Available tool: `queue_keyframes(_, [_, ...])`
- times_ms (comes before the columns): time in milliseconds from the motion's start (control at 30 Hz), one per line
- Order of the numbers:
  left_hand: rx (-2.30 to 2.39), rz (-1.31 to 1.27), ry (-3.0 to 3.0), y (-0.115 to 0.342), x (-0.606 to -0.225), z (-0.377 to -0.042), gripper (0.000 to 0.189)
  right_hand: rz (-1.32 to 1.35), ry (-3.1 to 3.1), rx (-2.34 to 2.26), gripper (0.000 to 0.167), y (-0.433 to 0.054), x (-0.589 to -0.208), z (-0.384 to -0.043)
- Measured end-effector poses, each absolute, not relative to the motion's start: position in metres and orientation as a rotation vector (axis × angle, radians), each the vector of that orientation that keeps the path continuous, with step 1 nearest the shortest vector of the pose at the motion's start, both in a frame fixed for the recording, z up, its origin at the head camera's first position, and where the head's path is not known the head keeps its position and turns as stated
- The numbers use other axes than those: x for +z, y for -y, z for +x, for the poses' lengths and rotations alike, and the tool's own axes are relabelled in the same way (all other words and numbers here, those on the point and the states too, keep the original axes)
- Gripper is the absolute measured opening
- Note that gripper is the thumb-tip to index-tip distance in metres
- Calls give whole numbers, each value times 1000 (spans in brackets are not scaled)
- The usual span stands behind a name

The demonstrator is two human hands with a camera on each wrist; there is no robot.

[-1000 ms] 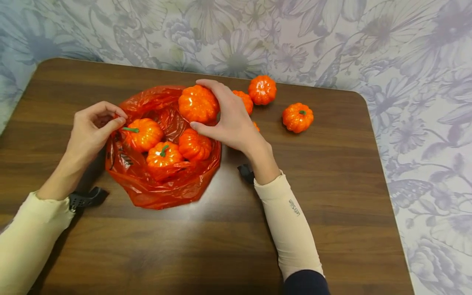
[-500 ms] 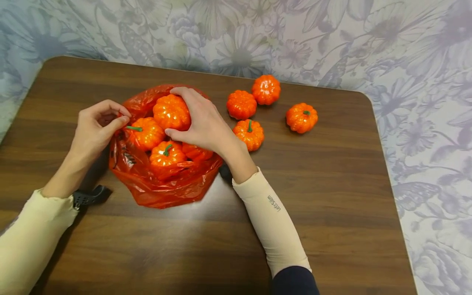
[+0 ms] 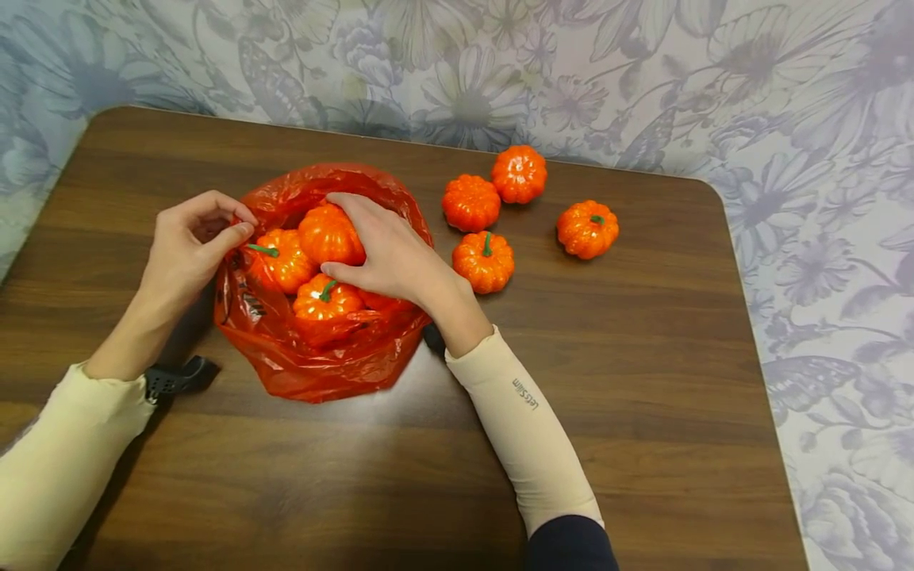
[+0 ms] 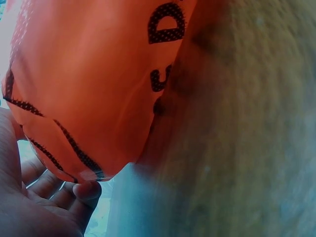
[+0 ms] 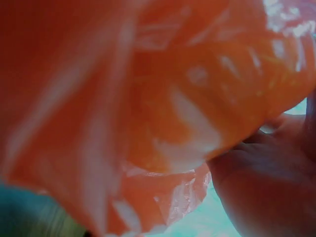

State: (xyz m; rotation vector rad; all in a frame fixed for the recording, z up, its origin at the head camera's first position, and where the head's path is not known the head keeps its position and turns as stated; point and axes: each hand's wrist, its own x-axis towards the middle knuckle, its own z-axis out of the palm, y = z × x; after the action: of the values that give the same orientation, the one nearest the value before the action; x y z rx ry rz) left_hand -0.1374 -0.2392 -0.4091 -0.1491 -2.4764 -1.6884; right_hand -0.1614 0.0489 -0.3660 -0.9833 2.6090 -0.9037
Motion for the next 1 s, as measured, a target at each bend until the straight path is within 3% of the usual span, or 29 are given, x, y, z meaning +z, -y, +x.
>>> queue_keyframes(400, [-1695,-148,2474,238,-407,-137,14,-884,-2583,-776,90,-48,-368,-160])
queue_keyframes(833, [-1735,-146,2469,243,-412,-139,16,-924,-2707,-1019,66,-53,-359,-159])
queue_keyframes(1000, [-1742,-151,2464,243,-411,-139,16,-961,-2719,-1051,64,-52,-356,-153])
